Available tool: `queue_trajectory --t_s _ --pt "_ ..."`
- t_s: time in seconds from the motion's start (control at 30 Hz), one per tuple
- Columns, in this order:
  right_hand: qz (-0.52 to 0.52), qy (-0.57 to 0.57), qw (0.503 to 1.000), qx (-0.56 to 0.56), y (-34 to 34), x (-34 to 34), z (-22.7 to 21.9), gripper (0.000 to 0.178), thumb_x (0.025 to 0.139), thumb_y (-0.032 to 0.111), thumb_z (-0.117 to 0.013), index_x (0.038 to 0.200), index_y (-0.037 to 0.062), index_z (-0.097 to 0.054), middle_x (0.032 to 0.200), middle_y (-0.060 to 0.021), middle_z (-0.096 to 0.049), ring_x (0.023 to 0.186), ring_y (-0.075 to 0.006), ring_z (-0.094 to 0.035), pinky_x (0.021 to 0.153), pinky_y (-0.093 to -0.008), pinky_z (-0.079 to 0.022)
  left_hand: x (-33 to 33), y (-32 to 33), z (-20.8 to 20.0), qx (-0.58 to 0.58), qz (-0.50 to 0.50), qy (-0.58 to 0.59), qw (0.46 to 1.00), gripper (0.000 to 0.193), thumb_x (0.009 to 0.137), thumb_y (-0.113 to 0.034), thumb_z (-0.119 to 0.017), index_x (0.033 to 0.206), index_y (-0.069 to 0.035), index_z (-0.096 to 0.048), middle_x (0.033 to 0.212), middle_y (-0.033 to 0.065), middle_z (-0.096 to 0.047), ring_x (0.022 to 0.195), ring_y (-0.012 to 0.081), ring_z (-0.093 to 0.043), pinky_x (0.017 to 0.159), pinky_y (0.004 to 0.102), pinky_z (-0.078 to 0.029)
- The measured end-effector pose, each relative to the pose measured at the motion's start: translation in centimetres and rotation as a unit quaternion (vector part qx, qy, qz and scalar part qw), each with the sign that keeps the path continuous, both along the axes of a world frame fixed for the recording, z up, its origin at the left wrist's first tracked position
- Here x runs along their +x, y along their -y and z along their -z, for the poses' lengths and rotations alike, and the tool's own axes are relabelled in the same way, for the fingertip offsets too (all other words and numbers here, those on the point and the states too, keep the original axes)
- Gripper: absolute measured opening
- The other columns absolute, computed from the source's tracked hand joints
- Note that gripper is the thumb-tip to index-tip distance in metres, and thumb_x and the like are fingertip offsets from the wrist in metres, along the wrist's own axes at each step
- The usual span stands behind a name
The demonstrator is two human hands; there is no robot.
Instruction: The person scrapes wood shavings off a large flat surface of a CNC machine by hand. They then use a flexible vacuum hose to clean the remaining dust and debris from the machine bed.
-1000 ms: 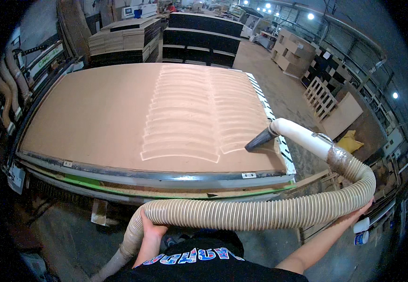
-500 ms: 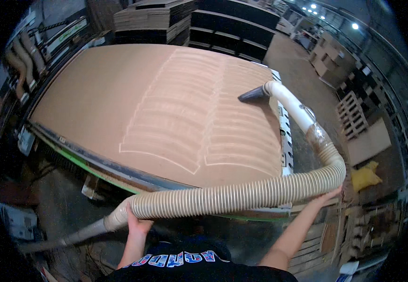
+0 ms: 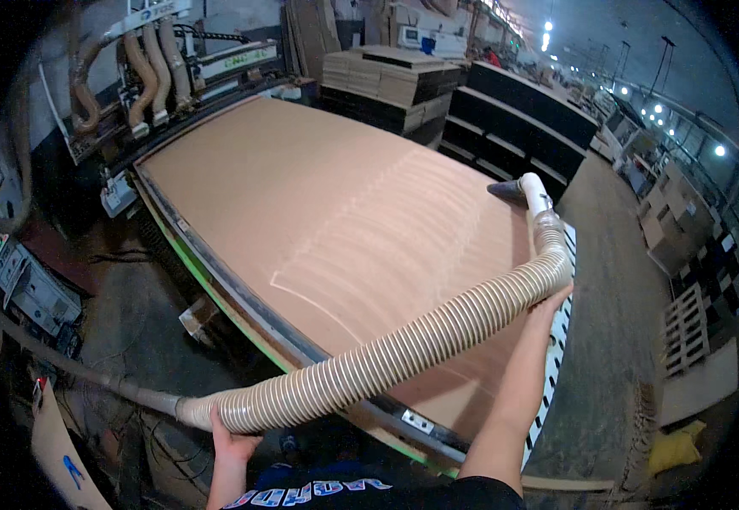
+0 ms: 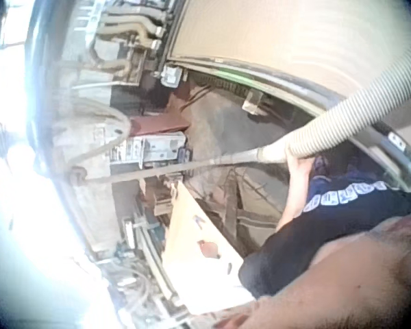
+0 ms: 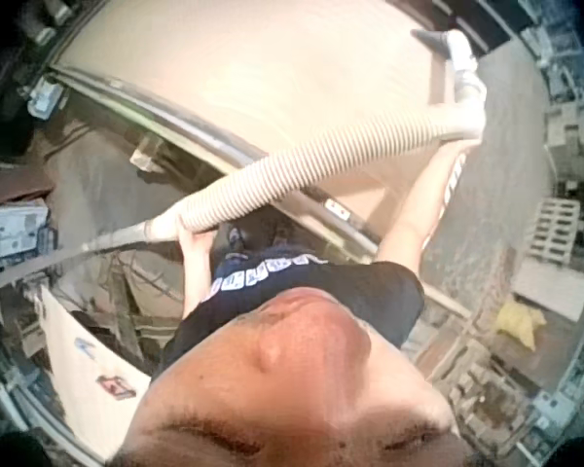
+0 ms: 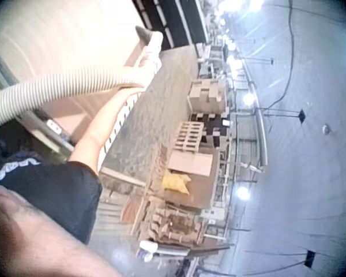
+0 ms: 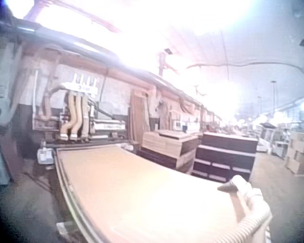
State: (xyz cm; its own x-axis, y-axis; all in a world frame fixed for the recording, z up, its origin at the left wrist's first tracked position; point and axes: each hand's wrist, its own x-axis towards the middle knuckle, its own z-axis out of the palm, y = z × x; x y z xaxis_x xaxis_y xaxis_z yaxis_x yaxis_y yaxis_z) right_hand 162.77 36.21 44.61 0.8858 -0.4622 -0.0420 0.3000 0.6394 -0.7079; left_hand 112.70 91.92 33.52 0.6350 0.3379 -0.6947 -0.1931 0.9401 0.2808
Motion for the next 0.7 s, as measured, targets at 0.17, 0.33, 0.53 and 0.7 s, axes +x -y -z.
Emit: queue_trajectory --t_s 0.17,0.33,0.53,0.7 --pt "-0.042 -0.079 0.995 0.049 -0.9 6.0 1.7 0.071 0.102 0.060 -0.038 0.142 0.0066 -0.062 0.131 -0.0154 -0.071 0.112 -0.0308 -0.073 0.093 -0.0493 -0.063 -1.0 -0.8 0.2 -0.005 -0.014 -0.011 1.000 0.086 0.096 -0.073 -0.059 0.160 -0.016 -0.045 0.159 0.0141 -0.052 0.147 0.0378 -0.049 0.123 0.0626 -0.034" --pt "-0.035 -0.051 0.997 0.042 -6.4 -1.6 -1.6 0.074 0.101 0.067 -0.041 0.144 0.0096 -0.061 0.132 -0.0145 -0.071 0.114 -0.0299 -0.072 0.091 -0.0513 -0.063 -3.2 -4.3 0.4 -0.003 -0.038 -0.017 0.999 0.084 0.096 -0.073 -0.059 0.158 -0.018 -0.047 0.157 0.0129 -0.053 0.145 0.0364 -0.051 0.121 0.0618 -0.036" --pt "0.038 -0.032 0.997 -0.057 -0.1 -13.9 -5.2 0.088 0.098 0.075 -0.045 0.152 0.0057 -0.052 0.138 -0.0177 -0.067 0.114 -0.0315 -0.073 0.091 -0.0498 -0.065 -2.0 -8.2 1.7 -0.010 0.048 0.020 0.999 0.085 0.095 -0.072 -0.061 0.159 -0.018 -0.046 0.156 0.0129 -0.054 0.143 0.0366 -0.052 0.120 0.0619 -0.038" --pt "0.139 -0.019 0.985 -0.102 -0.1 -26.7 -10.7 0.086 0.099 0.069 -0.052 0.156 0.0052 -0.045 0.141 -0.0189 -0.064 0.116 -0.0318 -0.072 0.091 -0.0507 -0.065 -0.3 -9.9 2.9 -0.045 0.093 0.016 0.995 0.083 0.097 -0.070 -0.061 0.158 -0.016 -0.046 0.156 0.0141 -0.054 0.141 0.0370 -0.054 0.118 0.0616 -0.041"
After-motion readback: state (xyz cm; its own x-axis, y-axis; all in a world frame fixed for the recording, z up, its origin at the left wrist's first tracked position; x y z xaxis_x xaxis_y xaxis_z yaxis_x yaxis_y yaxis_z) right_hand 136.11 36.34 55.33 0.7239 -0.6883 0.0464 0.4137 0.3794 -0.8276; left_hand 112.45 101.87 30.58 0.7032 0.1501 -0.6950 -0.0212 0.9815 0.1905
